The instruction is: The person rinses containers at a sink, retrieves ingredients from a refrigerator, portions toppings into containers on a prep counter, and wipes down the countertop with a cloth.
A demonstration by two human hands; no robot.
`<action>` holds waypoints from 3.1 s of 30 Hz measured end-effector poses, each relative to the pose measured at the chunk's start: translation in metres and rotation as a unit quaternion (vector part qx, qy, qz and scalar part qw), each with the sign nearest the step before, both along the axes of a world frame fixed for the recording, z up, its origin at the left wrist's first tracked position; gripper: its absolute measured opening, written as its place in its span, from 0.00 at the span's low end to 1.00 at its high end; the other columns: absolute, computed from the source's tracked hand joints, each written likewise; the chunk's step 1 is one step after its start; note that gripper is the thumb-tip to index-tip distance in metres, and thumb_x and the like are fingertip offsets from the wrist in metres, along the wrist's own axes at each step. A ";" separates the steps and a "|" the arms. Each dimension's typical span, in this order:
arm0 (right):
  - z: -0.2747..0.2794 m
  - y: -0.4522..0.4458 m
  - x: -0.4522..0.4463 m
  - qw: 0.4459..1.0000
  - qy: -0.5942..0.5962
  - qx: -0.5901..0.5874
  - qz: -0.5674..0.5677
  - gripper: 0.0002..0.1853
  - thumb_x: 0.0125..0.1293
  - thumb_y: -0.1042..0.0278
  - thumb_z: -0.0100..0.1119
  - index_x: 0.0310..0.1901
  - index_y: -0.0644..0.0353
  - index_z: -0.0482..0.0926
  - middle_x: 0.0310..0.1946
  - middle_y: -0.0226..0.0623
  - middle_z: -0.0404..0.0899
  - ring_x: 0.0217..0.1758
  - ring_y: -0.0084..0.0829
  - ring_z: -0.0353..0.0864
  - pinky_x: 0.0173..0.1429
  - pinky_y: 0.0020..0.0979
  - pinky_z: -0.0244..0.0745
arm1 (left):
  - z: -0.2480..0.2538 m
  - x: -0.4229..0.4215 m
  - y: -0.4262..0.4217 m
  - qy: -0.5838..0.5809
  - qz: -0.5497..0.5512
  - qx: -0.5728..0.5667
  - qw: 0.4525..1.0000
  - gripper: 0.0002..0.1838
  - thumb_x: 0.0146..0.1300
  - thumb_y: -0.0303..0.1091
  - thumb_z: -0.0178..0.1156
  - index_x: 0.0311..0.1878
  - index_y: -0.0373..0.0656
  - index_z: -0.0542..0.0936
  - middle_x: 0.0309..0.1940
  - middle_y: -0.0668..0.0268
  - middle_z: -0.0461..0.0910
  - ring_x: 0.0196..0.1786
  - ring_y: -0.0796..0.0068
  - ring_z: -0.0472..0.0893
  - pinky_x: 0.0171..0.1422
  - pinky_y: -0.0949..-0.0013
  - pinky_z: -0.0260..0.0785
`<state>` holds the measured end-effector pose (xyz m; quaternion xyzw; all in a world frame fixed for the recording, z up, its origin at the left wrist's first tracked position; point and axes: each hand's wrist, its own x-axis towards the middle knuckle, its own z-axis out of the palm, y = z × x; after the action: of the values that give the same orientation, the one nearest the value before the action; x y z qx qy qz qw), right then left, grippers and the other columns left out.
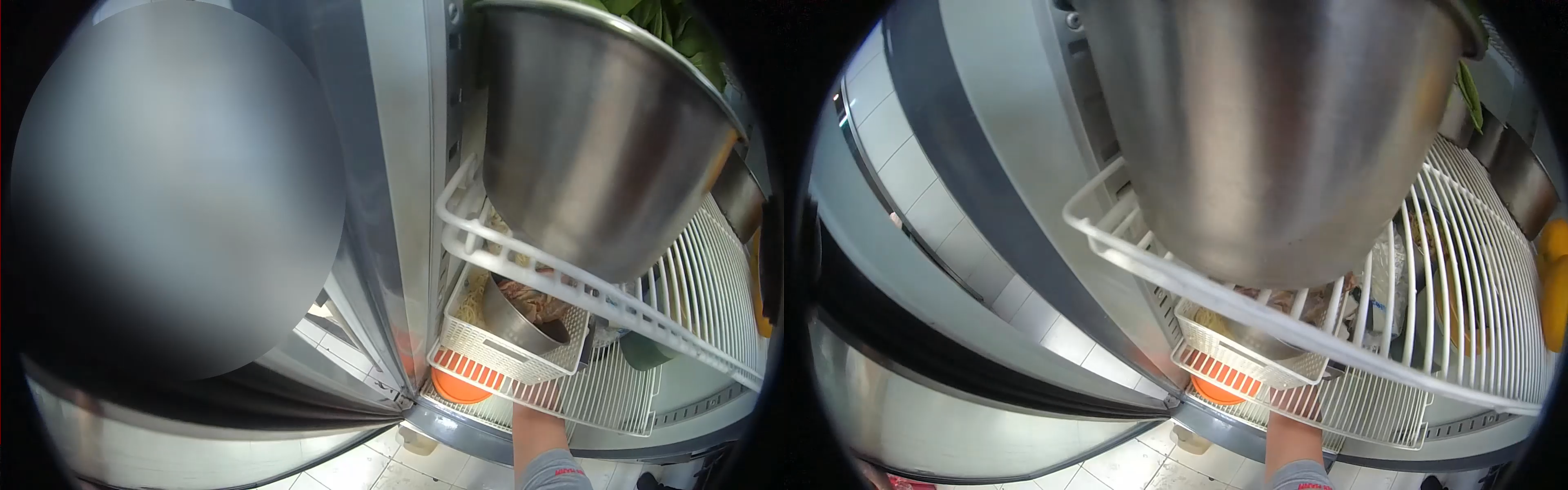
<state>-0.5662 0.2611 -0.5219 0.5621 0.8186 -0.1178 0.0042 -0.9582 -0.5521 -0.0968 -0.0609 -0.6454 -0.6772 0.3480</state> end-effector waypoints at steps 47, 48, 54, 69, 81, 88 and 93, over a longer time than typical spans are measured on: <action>-0.019 -0.054 0.031 0.992 0.109 0.055 -0.032 0.28 0.63 0.74 0.59 0.65 0.62 0.66 0.61 0.47 0.71 0.62 0.41 0.72 0.64 0.37 0.67 | -0.005 -0.021 -0.008 -0.012 -0.007 0.033 0.999 0.38 0.66 0.58 0.49 0.70 0.40 0.61 0.70 0.54 0.61 0.71 0.53 0.59 0.74 0.51 0.50; -0.020 -0.052 0.031 0.992 0.107 0.053 -0.033 0.28 0.63 0.74 0.59 0.65 0.62 0.66 0.61 0.47 0.71 0.62 0.41 0.72 0.64 0.37 0.67 | -0.006 -0.020 -0.013 -0.011 0.003 0.019 1.000 0.38 0.67 0.58 0.49 0.70 0.39 0.61 0.70 0.54 0.61 0.71 0.53 0.59 0.74 0.51 0.51; -0.025 -0.045 0.031 0.994 0.092 0.049 -0.036 0.28 0.63 0.76 0.59 0.65 0.62 0.65 0.61 0.46 0.71 0.61 0.40 0.72 0.64 0.36 0.68 | -0.009 -0.022 -0.030 -0.006 0.034 -0.027 0.999 0.37 0.67 0.55 0.49 0.70 0.38 0.61 0.70 0.53 0.61 0.71 0.54 0.60 0.74 0.53 0.52; -0.033 -0.032 0.046 0.993 0.081 0.064 -0.049 0.28 0.63 0.78 0.60 0.65 0.62 0.65 0.60 0.44 0.72 0.61 0.37 0.73 0.63 0.33 0.68 | -0.015 -0.034 -0.073 0.008 0.093 -0.124 0.988 0.34 0.70 0.49 0.49 0.71 0.35 0.59 0.70 0.51 0.61 0.71 0.56 0.62 0.73 0.56 0.55; -0.008 -0.090 0.092 0.943 0.266 0.190 -0.056 0.29 0.62 0.80 0.60 0.65 0.62 0.65 0.60 0.42 0.72 0.61 0.34 0.73 0.62 0.32 0.69 | -0.027 -0.092 -0.125 0.021 0.155 -0.285 0.946 0.32 0.72 0.44 0.48 0.71 0.32 0.58 0.70 0.49 0.60 0.70 0.58 0.63 0.72 0.59 0.58; 0.023 -0.195 0.119 0.797 0.567 0.161 -0.136 0.29 0.62 0.82 0.61 0.65 0.62 0.65 0.60 0.41 0.73 0.60 0.33 0.74 0.62 0.30 0.69 | -0.048 -0.151 -0.126 0.236 0.293 -0.466 0.801 0.28 0.75 0.40 0.43 0.70 0.30 0.59 0.71 0.50 0.61 0.71 0.59 0.63 0.76 0.61 0.53; 0.066 -0.284 0.153 0.694 0.701 0.021 -0.163 0.28 0.57 0.84 0.66 0.59 0.62 0.69 0.59 0.37 0.71 0.64 0.31 0.70 0.67 0.32 0.66 | -0.079 -0.206 -0.133 0.130 0.215 -0.320 0.914 0.26 0.76 0.40 0.38 0.70 0.31 0.61 0.72 0.51 0.59 0.73 0.59 0.60 0.80 0.59 0.44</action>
<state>-0.4135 -0.0225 -0.4554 0.4412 0.4813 -0.4592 -0.6024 -1.1646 -0.6855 -0.1757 -0.1162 -0.7740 -0.3298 0.5279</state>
